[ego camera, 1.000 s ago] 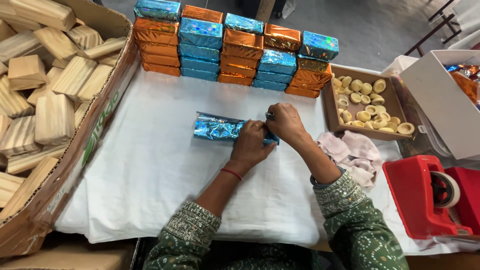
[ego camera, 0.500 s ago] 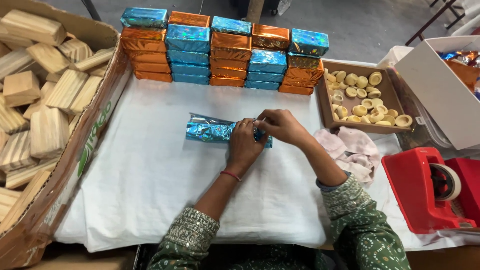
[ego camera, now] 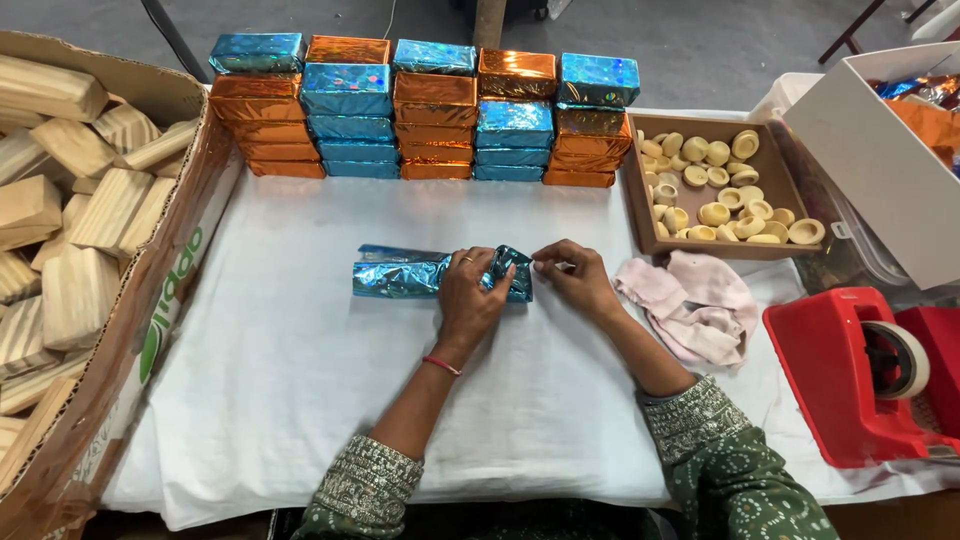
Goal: The person wraps a small wooden box with a sheet of shiny blue foil. They fold the foil around the box, tuck the edges, and smooth the surface to create a neat package.
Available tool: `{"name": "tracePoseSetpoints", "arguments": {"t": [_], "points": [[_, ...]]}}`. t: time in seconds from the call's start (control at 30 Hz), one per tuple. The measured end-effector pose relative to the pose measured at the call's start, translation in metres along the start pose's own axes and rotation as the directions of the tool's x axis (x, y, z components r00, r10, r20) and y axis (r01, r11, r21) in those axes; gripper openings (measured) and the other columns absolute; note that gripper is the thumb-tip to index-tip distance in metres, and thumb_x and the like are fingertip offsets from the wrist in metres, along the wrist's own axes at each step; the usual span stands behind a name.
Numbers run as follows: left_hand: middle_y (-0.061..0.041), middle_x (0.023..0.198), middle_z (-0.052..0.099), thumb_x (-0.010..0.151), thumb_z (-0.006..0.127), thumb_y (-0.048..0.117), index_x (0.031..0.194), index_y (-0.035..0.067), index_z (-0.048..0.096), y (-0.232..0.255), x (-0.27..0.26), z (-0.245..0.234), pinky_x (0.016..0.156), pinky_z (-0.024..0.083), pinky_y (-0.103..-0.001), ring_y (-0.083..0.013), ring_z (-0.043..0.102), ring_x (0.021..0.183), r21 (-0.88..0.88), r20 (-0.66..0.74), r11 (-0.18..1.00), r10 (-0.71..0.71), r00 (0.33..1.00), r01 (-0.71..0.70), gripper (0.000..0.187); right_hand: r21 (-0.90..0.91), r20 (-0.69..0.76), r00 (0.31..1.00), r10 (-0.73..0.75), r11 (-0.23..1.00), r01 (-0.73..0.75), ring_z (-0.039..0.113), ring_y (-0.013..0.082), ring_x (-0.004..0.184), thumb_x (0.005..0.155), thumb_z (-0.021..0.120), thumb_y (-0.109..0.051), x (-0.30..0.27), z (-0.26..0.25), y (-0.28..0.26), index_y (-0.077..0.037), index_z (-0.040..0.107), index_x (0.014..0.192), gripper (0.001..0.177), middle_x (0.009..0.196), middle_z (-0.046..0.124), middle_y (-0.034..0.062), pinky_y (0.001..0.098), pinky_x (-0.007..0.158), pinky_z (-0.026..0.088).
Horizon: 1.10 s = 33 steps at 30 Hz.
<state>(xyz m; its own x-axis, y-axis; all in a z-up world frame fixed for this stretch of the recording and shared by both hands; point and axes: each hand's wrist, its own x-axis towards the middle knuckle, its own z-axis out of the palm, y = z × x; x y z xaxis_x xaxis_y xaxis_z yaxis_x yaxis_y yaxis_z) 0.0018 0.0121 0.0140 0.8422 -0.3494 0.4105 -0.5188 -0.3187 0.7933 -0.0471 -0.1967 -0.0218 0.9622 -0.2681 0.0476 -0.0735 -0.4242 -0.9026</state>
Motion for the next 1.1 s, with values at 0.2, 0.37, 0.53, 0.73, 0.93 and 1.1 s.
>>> {"name": "tracePoseSetpoints", "arguments": {"t": [0.2,0.37,0.53,0.73,0.93,1.1], "points": [[-0.006,0.097,0.073,0.087,0.079,0.027,0.092,0.005,0.074,-0.013,-0.002,0.006,0.11,0.044,-0.042,-0.0251,0.063,0.101,0.063,0.035,0.997,0.031,0.999,-0.033,0.024,0.067,0.03,1.0,0.006,0.998,-0.008,0.062,0.0084,0.08,0.1,0.069,-0.011,0.003,0.004,0.017,-0.003,0.071,0.108,0.011,0.094,0.071,0.005,0.0256,0.071,0.055],[-0.004,0.096,0.074,0.085,0.08,0.032,0.091,0.009,0.077,-0.026,-0.004,0.013,0.119,0.032,-0.047,-0.0213,0.064,0.106,0.028,0.029,0.998,0.055,0.998,-0.056,0.023,0.109,-0.003,0.999,-0.053,0.993,0.053,0.065,0.0062,0.084,0.094,0.071,-0.006,0.001,0.009,0.014,-0.003,0.07,0.107,0.013,0.094,0.072,0.0021,0.0244,0.073,0.058],[-0.003,0.091,0.075,0.086,0.08,0.032,0.086,0.012,0.078,-0.02,-0.002,0.009,0.122,0.028,-0.05,-0.0188,0.066,0.106,0.044,0.122,0.998,0.049,0.991,-0.054,0.02,-0.023,-0.092,0.987,-0.131,0.991,0.129,0.066,0.0067,0.082,0.093,0.073,-0.004,-0.002,0.017,0.006,-0.001,0.072,0.106,0.014,0.092,0.075,0.002,0.0236,0.073,0.057],[-0.004,0.098,0.074,0.087,0.081,0.033,0.09,0.013,0.079,-0.031,-0.004,0.014,0.122,0.028,-0.05,-0.0181,0.067,0.104,0.04,0.111,0.997,0.06,0.992,-0.064,0.021,0.066,-0.031,0.996,-0.084,0.994,0.086,0.063,0.0036,0.078,0.095,0.064,0.002,-0.009,0.016,0.004,-0.001,0.071,0.112,0.018,0.098,0.074,0.0036,0.021,0.065,0.053],[-0.005,0.1,0.073,0.086,0.08,0.034,0.093,0.012,0.079,-0.033,-0.003,0.015,0.122,0.028,-0.05,-0.018,0.067,0.103,0.034,0.11,0.997,0.06,0.992,-0.064,0.023,0.113,0.021,0.998,-0.06,0.992,0.057,0.064,0.0052,0.076,0.088,0.061,0.008,-0.009,0.011,0.01,-0.004,0.071,0.115,0.031,0.102,0.075,0.0037,0.02,0.065,0.054],[-0.003,0.099,0.076,0.088,0.079,0.033,0.092,0.012,0.08,-0.022,-0.002,0.008,0.122,0.028,-0.049,-0.0178,0.067,0.103,0.03,0.139,0.999,0.033,0.99,-0.037,0.021,0.124,0.005,0.983,-0.182,0.976,0.18,0.066,0.0027,0.09,0.095,0.068,0.0,-0.008,0.01,0.014,-0.003,0.071,0.11,0.015,0.104,0.074,0.0011,0.0187,0.07,0.055]]}}
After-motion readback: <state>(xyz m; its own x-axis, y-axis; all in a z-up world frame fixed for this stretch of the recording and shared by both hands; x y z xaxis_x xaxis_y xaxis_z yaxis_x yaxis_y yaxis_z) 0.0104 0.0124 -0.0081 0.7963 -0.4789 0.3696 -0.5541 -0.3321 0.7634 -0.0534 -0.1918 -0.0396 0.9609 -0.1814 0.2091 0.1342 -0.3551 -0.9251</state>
